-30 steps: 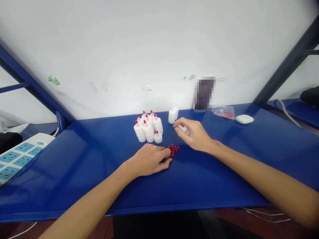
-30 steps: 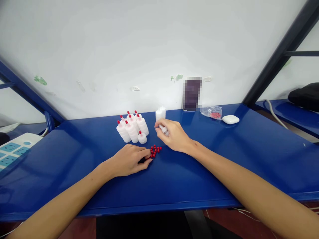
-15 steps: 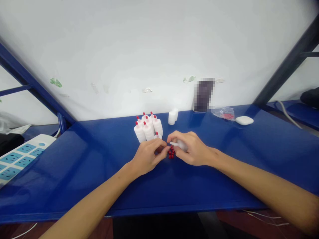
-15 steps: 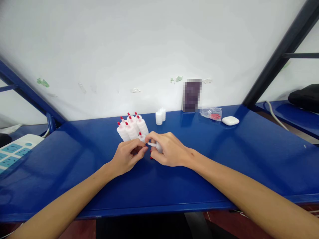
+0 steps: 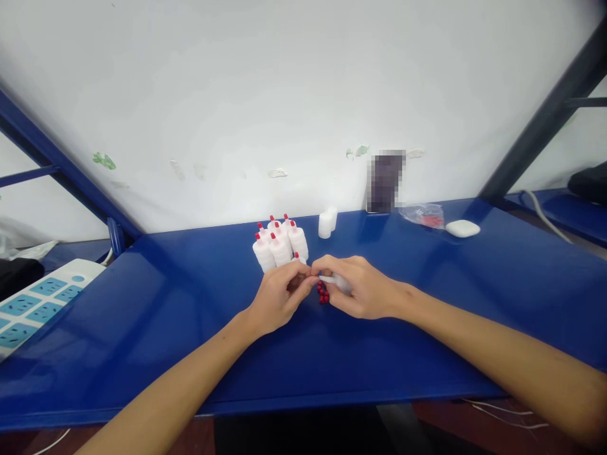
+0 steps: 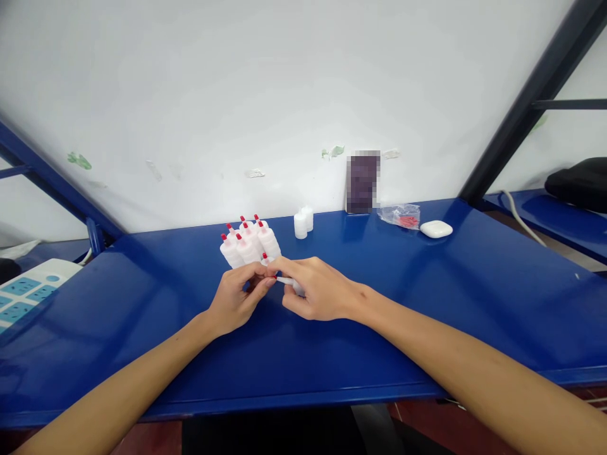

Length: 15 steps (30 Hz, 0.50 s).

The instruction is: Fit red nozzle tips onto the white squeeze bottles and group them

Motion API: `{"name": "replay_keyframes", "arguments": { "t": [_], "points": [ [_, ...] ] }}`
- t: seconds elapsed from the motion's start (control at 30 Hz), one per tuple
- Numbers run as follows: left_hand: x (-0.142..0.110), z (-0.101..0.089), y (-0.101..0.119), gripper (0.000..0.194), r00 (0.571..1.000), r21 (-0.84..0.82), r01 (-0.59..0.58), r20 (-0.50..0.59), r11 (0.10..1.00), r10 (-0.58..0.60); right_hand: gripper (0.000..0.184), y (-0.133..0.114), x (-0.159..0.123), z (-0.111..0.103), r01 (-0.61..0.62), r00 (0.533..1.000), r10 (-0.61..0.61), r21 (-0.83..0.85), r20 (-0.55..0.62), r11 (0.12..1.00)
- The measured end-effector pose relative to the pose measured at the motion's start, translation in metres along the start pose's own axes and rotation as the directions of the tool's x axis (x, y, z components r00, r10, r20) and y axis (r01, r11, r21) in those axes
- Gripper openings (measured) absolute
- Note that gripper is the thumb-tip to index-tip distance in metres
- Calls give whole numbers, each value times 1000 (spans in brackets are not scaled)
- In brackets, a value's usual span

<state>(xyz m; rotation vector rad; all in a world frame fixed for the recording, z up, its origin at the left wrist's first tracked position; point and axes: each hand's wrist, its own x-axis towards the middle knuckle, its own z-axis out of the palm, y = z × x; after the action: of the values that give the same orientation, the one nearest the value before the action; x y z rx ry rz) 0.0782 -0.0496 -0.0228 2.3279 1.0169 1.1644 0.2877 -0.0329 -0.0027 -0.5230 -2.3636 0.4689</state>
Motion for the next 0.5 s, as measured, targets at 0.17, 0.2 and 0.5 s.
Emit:
{"name": "replay_keyframes", "arguments": {
  "t": [0.17,0.2,0.5],
  "points": [
    [0,0,1,19,1000,-19,12,2,1000,-12,34,-2,2,0,1,1000,-1,6,26,1000],
    [0,0,2,18,1000,-28,14,3,1000,-13,33,-3,2,0,-2,999,2,5,36,1000],
    [1,2,5,13,997,-185,66,39,980,-60,28,1,1,6,64,998,-65,-39,-21,997]
  ]
}}
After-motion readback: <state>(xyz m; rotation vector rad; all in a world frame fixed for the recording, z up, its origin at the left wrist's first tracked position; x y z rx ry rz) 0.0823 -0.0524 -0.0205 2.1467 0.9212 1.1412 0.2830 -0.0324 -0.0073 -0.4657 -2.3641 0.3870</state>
